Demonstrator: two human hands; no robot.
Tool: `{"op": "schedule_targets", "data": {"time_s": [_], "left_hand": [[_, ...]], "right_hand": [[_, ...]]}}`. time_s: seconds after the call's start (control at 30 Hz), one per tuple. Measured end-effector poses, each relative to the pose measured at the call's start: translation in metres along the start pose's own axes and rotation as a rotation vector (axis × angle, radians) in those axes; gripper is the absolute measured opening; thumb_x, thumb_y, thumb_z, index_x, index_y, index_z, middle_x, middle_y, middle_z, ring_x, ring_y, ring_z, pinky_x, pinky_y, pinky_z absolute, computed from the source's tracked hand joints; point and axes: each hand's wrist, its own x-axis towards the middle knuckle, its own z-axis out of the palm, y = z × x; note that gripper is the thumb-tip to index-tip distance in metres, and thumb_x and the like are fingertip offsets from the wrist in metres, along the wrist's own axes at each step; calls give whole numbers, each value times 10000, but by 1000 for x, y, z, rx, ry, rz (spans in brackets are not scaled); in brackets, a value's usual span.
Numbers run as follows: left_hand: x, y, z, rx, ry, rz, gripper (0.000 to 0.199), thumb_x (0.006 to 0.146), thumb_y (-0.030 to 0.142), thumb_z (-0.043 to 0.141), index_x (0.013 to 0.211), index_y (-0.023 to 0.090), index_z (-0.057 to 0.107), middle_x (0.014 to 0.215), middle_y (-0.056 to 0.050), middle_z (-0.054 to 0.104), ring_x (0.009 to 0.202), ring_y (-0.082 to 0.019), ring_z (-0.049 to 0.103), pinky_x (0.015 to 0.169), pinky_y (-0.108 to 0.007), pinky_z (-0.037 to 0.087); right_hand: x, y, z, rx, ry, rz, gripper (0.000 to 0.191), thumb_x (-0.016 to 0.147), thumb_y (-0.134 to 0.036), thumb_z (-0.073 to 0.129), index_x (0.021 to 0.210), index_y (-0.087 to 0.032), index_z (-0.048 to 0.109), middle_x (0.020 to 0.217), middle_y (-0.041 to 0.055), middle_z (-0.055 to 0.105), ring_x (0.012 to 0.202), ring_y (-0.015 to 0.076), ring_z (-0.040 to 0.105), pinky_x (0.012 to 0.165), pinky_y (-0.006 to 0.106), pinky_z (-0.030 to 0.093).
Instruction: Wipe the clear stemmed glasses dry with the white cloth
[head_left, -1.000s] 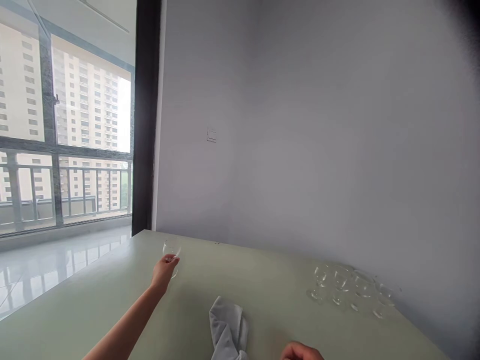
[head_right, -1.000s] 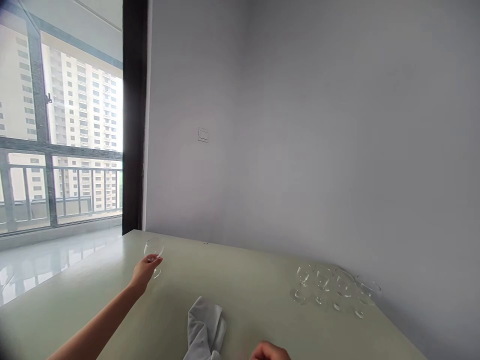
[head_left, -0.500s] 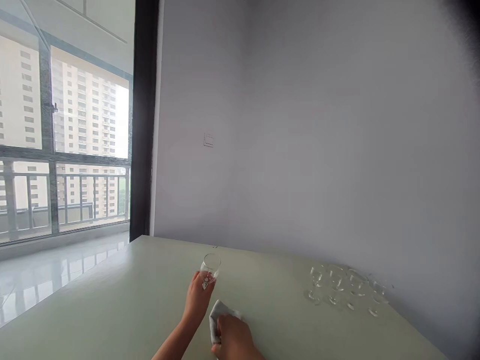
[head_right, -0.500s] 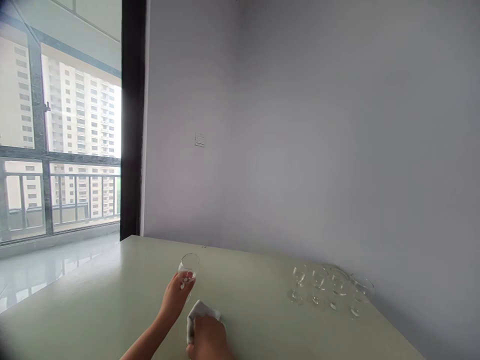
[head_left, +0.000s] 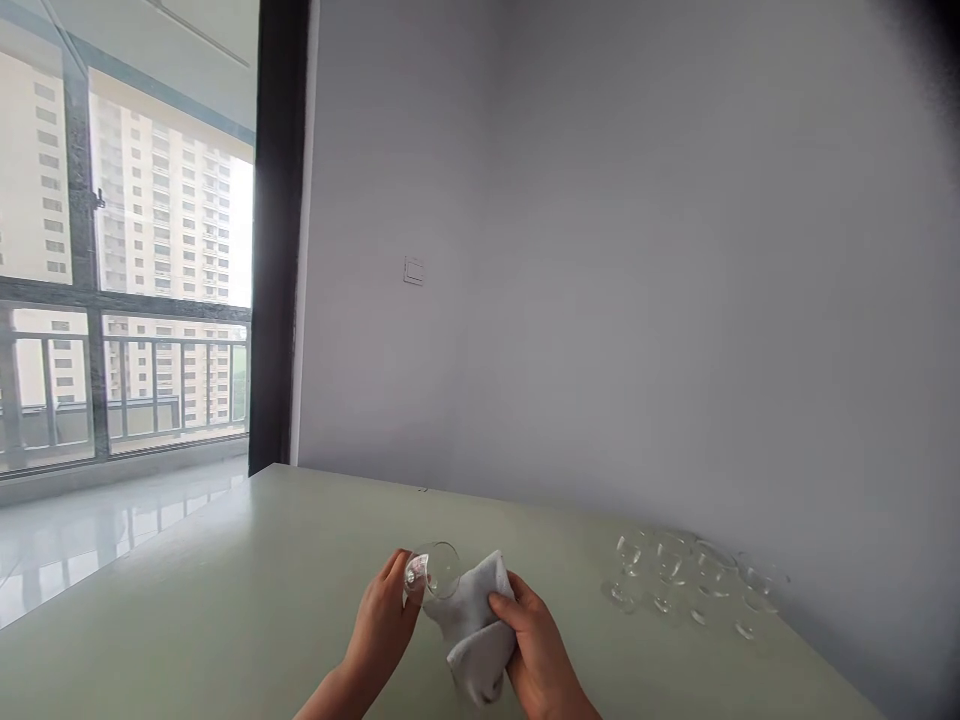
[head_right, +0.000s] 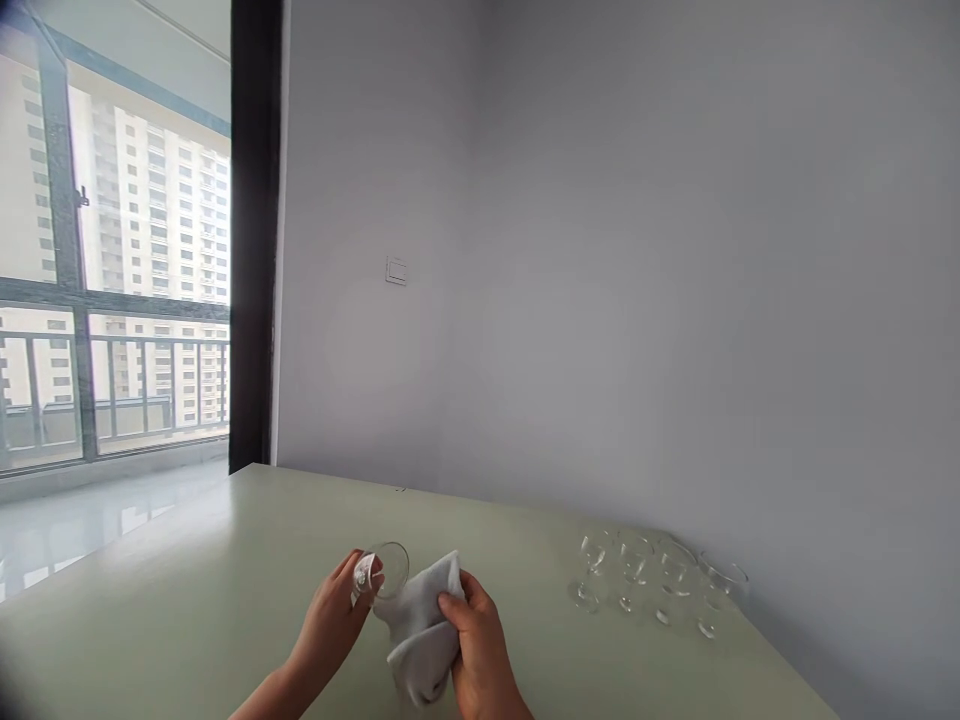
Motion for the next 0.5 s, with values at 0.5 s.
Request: {"op": "schedule_targets", "data": {"time_s": [0.5], "left_hand": [[-3,2,-5,201,34,100,176,898,306,355,796,234,478,797,-14,570,760,-192,567,677,-309,446]], "right_hand": [[-23,16,26,-799,-254,-360,618,744,-130,477,1349,-229,407,1395,17,423,1313,186,316,1094,318,200]]}}
